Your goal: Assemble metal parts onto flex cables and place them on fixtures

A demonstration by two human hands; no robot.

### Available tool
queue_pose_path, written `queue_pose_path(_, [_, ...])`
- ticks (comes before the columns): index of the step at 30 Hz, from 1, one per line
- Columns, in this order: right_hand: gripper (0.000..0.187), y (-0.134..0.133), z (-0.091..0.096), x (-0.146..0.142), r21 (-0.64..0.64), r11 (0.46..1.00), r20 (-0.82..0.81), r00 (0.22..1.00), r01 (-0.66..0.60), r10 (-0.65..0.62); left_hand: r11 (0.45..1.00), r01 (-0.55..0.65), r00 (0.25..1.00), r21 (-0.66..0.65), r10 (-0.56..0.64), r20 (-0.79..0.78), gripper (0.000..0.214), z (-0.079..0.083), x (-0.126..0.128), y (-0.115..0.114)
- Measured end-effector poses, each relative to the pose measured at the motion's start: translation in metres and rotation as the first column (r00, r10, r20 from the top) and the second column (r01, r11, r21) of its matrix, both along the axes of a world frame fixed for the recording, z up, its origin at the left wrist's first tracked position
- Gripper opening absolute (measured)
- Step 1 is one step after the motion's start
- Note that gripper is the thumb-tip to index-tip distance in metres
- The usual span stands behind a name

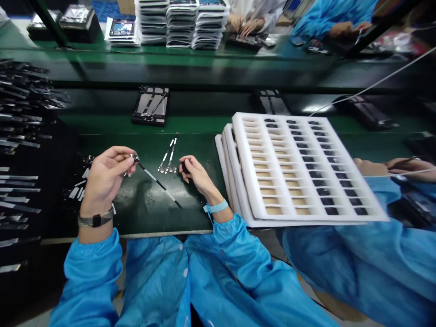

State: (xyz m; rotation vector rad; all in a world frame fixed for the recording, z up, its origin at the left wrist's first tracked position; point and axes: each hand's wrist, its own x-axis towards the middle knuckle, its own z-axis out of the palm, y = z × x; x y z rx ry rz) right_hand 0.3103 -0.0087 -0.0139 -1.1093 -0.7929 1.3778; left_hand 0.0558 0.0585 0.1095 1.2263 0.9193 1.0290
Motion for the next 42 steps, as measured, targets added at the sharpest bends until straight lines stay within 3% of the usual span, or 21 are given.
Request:
queue_pose_path(3, [0.046,-0.001,0.001,0.002,0.02,1.0,-0.019,1.0,0.012,-0.012,0.991,0.103,0.995,-0.082,-0.104,-0.009,0.032,-0.013,0.019,0.014])
queue_pose_path(10, [0.038,-0.002,0.002,0.004,0.073,0.996,0.091,0.994,0.048,-0.055,0.957,0.214,0.975,-0.196,-0.222,-0.019,0.039,-0.068,0.06,0.028])
queue_pose_path(14, [0.037,-0.001,0.001,0.005,0.071,0.997,0.143,0.989,0.03,-0.04,0.938,0.253,0.964,-0.238,-0.266,-0.023,0.039,-0.082,0.067,0.026])
queue_pose_path(25, [0.045,-0.004,0.002,0.004,0.023,0.999,0.042,0.999,-0.023,0.022,0.941,0.291,0.926,-0.171,-0.322,-0.195,0.022,-0.093,0.071,0.02])
queue_pose_path(33, [0.041,-0.005,0.005,0.005,0.063,0.997,0.196,0.98,-0.046,0.033,0.948,0.306,0.918,-0.088,-0.319,-0.237,0.025,-0.093,0.077,0.011])
queue_pose_path(42, [0.029,-0.006,0.005,0.004,0.089,0.995,0.322,0.947,-0.039,0.009,0.91,0.369,0.864,0.188,-0.262,-0.43,0.02,-0.09,0.078,0.005])
